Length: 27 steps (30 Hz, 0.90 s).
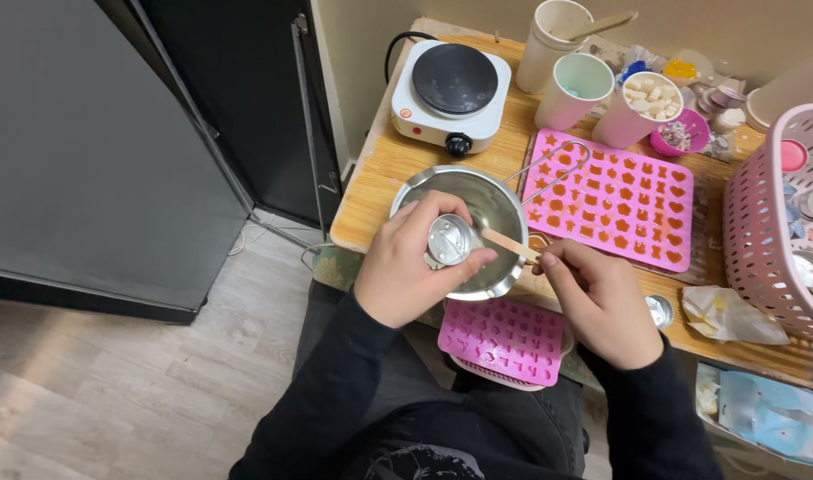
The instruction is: Scraping wax residue from candle tins into a pot using a wooden stick.
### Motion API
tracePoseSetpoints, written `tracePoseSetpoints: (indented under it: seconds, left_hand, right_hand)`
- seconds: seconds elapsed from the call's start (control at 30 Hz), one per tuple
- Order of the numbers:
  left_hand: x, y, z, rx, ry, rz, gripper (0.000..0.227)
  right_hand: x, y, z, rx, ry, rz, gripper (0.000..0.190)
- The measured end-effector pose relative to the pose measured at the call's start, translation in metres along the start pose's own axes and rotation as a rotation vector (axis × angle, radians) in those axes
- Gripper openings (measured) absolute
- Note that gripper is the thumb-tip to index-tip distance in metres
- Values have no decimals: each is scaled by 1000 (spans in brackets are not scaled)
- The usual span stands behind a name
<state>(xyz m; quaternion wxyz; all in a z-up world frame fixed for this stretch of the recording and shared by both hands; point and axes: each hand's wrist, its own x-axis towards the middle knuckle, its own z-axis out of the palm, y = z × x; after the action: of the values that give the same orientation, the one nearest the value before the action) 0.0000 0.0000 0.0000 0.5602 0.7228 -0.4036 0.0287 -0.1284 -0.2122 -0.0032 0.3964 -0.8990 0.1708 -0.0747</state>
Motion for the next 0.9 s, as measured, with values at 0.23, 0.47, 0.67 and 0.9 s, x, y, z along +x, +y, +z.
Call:
tracePoseSetpoints:
  seconds: [0.23,0.47,0.67,0.9]
  left_hand:
    - [-5,25,40,-103,-141,32,54]
    - [-15,34,113,-414,-365,5,55]
    - [-12,11,174,-115,-288,191,48]
    - [-10,-3,218,71,-256,188,50]
  right_hand:
    - [-18,54,-5,286,86,-3,25]
    - [-54,118,-29,637,312,134,24]
    - [-79,157,-44,733,449,226,23]
    - [-91,173,-47,714,458,277,23]
